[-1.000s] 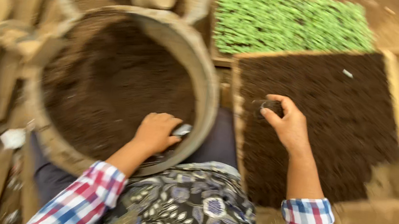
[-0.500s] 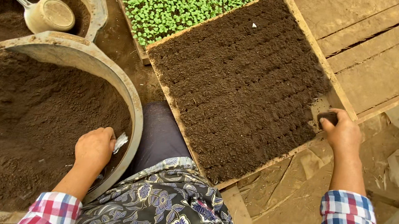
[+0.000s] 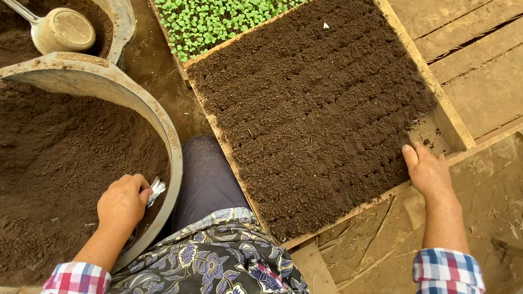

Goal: The person scoops soil from a large bucket, wraps it around a seed packet, and forms a compact ball. They then place the seed ball into a wooden tray filled with soil. This process is repeated multiple times.

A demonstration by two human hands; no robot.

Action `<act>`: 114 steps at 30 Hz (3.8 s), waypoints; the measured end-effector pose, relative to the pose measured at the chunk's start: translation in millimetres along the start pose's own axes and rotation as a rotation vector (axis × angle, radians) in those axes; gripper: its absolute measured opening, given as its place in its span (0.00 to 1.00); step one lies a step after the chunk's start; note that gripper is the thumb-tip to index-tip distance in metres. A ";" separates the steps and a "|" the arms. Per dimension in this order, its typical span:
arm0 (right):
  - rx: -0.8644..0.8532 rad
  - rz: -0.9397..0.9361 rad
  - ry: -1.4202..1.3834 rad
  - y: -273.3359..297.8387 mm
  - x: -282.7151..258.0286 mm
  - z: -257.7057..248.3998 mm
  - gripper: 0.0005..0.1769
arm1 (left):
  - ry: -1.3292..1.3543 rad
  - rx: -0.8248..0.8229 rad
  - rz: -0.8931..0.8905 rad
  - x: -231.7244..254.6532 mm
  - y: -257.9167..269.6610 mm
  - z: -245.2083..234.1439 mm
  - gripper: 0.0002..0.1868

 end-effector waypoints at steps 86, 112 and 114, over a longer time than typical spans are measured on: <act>-0.443 -0.516 -0.502 115.9 -517.5 361.6 0.22 | 1.629 0.585 -0.446 -211.9 110.9 -46.0 0.07; -0.913 -1.261 -0.536 195.7 -573.1 173.8 0.13 | 1.077 0.247 -0.149 -157.6 45.5 -61.5 0.14; -0.858 -1.334 -0.281 194.3 -566.5 167.3 0.17 | 1.107 0.208 -0.155 -151.9 41.7 -53.4 0.15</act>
Point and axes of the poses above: each hand's wrist, its own y-axis away from the middle knuckle, its own z-axis out of the palm, x = y × z, the point moved 3 cm from there along -y, towards the middle knuckle, and after that the axes turned 7 degrees about -y, right-handed, at the moved point
